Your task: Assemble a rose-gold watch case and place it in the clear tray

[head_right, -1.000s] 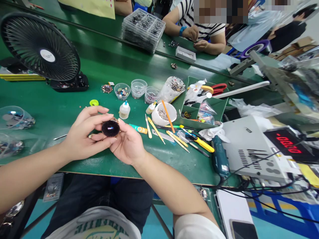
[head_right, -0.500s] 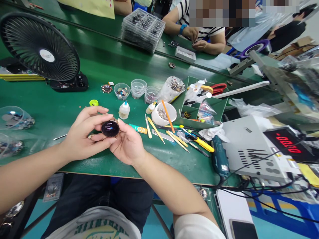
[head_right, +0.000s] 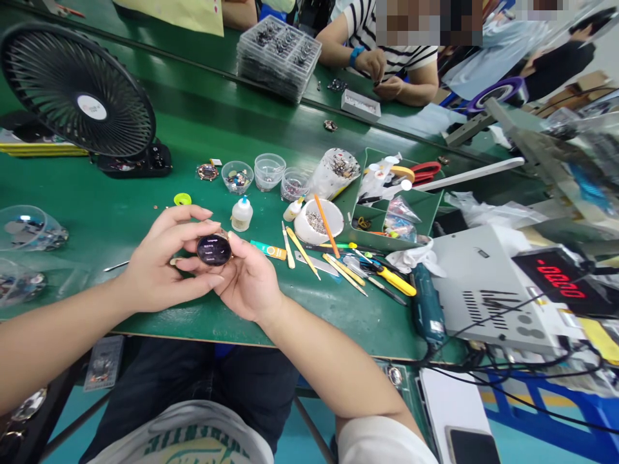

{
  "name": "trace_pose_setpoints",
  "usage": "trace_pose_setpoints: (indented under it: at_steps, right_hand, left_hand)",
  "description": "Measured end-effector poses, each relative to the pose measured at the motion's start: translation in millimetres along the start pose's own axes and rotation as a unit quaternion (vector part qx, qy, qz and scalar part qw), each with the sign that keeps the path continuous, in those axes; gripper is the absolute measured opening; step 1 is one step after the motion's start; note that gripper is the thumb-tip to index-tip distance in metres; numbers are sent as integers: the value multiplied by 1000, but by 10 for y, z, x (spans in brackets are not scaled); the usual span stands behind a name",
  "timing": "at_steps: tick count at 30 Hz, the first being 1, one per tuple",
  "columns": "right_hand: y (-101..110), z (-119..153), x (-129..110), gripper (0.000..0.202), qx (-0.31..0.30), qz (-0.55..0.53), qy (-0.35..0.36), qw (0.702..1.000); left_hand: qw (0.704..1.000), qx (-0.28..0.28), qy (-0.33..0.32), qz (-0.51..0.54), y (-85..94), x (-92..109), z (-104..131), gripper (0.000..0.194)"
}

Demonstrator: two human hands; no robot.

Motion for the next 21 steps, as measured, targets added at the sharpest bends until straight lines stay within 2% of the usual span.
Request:
trace_pose_setpoints:
  at_steps: [4,7,14,19,21]
  right_hand:
    - [-27,-5,-9,23,-13,-23,40,999]
    - [-17,-10,18,25,-4,-21,29,999]
    - [-20,3,8,27,-6,-21,22,1000]
    - [10,-13,24,28,-2,-21,14,1000]
    - [17,-18,35,28,-1,-15,15,1000]
  left_hand:
    - [990,2,80,117,-15,-123,-5,25]
    - [980,9,132,148,-40,-181,-2,18]
    - [965,-13,141,220,-66,-179,12,24]
    - [970,-33,134,201,-108,-134,35,40]
    - [970,-32,146,193,-117,-137,32,36]
Point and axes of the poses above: each hand's wrist, its own z-axis away from the middle knuckle, its own y-axis out of the back of the hand, x = y × z, the point moved 6 cm from there along -z, towards the middle knuckle, and after that the axes turned 13 degrees about -z, right-handed, at the moved point
